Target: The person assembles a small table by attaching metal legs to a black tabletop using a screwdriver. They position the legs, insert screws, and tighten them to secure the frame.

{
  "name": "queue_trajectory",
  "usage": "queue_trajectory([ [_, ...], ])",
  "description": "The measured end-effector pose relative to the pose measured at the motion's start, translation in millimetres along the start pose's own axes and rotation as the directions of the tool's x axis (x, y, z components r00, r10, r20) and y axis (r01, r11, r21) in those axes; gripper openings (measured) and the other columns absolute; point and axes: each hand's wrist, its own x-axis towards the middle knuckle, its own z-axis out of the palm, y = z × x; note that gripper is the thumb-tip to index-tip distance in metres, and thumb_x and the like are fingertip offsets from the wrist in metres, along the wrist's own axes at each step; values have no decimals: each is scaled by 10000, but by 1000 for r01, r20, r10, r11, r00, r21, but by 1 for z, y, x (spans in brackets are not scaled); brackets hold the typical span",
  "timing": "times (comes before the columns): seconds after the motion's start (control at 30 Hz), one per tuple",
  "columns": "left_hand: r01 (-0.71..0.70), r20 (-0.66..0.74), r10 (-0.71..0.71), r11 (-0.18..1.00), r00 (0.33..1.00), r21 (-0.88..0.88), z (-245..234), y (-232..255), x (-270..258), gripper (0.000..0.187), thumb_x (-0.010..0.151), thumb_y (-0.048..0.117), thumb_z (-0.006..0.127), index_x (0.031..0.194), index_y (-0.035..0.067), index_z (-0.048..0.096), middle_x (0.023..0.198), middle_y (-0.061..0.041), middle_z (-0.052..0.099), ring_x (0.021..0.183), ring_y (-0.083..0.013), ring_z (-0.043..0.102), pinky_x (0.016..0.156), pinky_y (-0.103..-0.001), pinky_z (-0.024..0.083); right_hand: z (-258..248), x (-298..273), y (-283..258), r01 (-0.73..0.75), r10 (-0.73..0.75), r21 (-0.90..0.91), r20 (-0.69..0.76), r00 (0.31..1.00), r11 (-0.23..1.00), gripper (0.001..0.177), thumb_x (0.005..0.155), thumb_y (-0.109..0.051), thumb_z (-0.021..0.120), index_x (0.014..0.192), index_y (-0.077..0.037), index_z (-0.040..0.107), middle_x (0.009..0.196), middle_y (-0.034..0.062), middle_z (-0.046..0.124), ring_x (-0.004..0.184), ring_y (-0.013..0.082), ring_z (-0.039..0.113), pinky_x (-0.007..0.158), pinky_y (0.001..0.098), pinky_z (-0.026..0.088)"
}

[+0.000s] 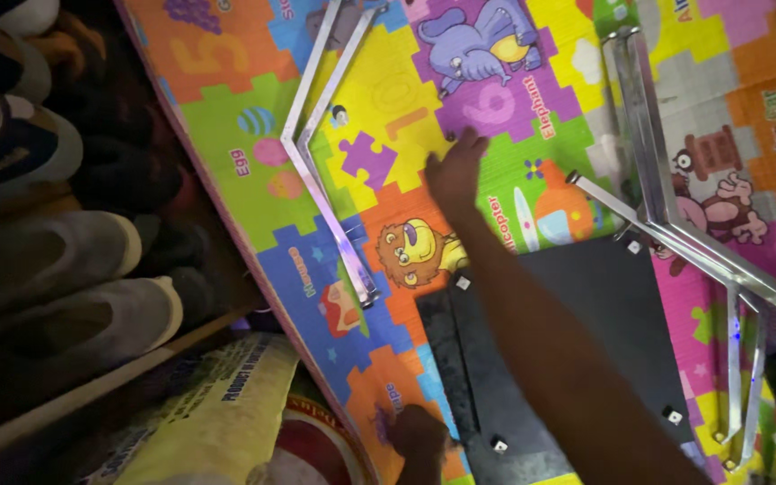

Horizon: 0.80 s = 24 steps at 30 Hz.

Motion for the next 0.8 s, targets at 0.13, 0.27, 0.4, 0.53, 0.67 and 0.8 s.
queue_trajectory([
  [0.13, -10, -12, 10, 1000, 1000, -1, -7, 3, 5, 398, 805, 511, 702, 805, 119, 771, 855, -94, 732, 785, -260, 664, 791, -449, 530, 13, 66, 25, 446, -451, -156, 6, 892, 881, 795, 724, -68, 764, 1338, 215, 346, 1259, 407, 397, 1151, 590, 441, 1019, 558, 416],
  [0.27, 0, 0, 0, 1000, 1000, -5, -11, -4, -6, 403, 796, 516, 710, 797, 117, 770, 840, -93, 732, 762, -260, 662, 776, -456, 533, 42, 97, 24, 473, -469, -91, 61, 881, 877, 535, 711, -3, 676, 1193, 118, 475, 1194, 336, 478, 1108, 522, 492, 984, 540, 431],
  [0.4, 19, 8, -19, 1000, 1000, -7, -20, -5, -16, 409, 787, 521, 718, 789, 115, 770, 824, -92, 731, 739, -261, 659, 762, -462, 535, 70, 104, 19, 455, -462, 82, 196, 865, 887, 486, 746, 55, 538, 1231, 48, 522, 1206, 313, 505, 1132, 480, 527, 982, 503, 481],
  [0.53, 33, 12, -33, 999, 999, 2, -37, -12, -21, 414, 777, 526, 726, 781, 113, 769, 809, -92, 731, 716, -261, 657, 747, -468, 538, 105, 90, -4, 681, -665, -10, 209, 717, 732, 552, 708, 20, 642, 1249, 32, 537, 1230, 322, 509, 1204, 534, 485, 1039, 567, 439],
  [0.67, 7, 21, -8, 999, 1000, 33, -45, -8, -20, 420, 768, 530, 734, 773, 112, 769, 793, -91, 730, 693, -262, 655, 733, -475, 540, 107, 62, -30, 604, -602, 58, 201, 773, 795, 689, 720, -43, 669, 1376, 17, 465, 1273, 337, 495, 1246, 516, 502, 1012, 533, 470],
  [0.8, -46, 53, 43, 997, 998, 62, -21, 6, -28, 426, 758, 535, 742, 765, 110, 768, 778, -90, 730, 670, -262, 652, 718, -481, 543, 37, 5, -31, 455, -485, 191, 162, 859, 870, 664, 816, -57, 723, 1431, -33, 473, 1238, 283, 516, 1152, 456, 577, 966, 516, 513],
])
